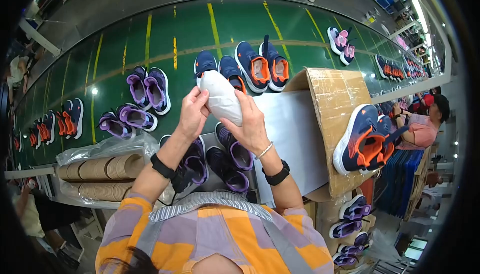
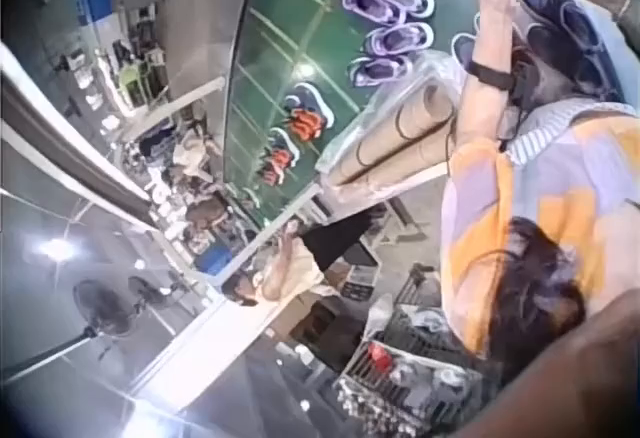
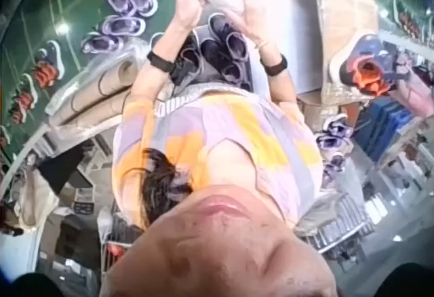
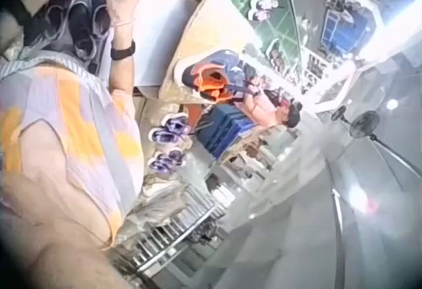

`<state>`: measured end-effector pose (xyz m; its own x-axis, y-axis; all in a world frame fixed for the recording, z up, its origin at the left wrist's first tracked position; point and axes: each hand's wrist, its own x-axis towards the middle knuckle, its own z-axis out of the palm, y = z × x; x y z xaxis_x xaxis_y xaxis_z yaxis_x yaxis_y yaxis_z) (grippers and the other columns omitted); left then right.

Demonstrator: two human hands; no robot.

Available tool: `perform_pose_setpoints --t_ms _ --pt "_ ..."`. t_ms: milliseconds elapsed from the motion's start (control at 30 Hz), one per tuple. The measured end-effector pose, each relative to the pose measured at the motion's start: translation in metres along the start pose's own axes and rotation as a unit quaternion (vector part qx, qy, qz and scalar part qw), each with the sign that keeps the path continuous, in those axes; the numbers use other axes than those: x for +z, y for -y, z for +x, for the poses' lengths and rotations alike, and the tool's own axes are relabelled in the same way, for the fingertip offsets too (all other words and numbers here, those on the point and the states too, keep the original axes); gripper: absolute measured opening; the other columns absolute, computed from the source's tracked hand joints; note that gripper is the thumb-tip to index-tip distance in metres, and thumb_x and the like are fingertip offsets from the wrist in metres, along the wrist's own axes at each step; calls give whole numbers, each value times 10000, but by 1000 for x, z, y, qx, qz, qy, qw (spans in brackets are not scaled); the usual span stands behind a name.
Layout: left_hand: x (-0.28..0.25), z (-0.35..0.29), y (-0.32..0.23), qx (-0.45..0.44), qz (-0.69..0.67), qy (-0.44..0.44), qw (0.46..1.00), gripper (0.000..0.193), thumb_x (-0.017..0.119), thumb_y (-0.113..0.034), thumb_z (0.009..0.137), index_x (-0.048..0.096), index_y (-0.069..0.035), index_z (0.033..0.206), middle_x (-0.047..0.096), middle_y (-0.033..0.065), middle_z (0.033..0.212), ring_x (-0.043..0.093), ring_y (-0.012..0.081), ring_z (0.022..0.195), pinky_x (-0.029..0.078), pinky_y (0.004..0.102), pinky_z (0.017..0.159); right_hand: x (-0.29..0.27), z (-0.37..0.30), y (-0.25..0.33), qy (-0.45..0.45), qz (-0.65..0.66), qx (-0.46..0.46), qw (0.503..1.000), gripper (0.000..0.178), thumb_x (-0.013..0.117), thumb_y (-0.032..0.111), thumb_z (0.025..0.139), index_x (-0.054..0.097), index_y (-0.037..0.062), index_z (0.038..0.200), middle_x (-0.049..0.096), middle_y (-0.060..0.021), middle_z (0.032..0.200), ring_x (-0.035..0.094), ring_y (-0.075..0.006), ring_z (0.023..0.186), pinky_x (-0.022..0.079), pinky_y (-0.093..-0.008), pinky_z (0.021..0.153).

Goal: Insert shoe lasts and paper stuffing into shoes on a production line.

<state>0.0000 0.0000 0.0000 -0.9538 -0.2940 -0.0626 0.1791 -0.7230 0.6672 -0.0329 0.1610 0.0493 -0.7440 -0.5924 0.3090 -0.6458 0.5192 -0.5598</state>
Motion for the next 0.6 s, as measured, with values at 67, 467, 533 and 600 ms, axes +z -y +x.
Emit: perform_pose_setpoints --t_ms 67,467,533,600 --pt "-15 10 1 -133 57 2 990 233 469 -134 947 555 35 1082 636 84 973 637 191 853 510 326 815 4 -7 -12 -31 18 7 999 618 754 128 684 456 31 1217 644 -183 971 646 -323 879 501 -356 766" --pt "-127 167 12 242 728 244 593 142 576 -98 790 489 -16 868 506 140 855 582 335 775 496 420 637 95 87 -61 88 48 211 972 486 726 93 625 400 9 976 595 -242 802 603 -423 771 481 -434 697" --pt "-124 173 13 206 713 260 618 175 593 -136 808 494 -12 881 523 171 825 572 379 747 480 449 644 134 111 -64 76 -10 169 983 425 672 84 660 374 -8 949 594 -277 740 591 -461 720 464 -514 652" --pt "-128 182 14 193 711 237 633 190 612 -162 796 502 -21 863 548 174 821 571 379 750 464 454 637 177 128 -70 87 -72 197 974 445 680 106 680 366 10 980 599 -253 759 587 -456 691 468 -510 644"
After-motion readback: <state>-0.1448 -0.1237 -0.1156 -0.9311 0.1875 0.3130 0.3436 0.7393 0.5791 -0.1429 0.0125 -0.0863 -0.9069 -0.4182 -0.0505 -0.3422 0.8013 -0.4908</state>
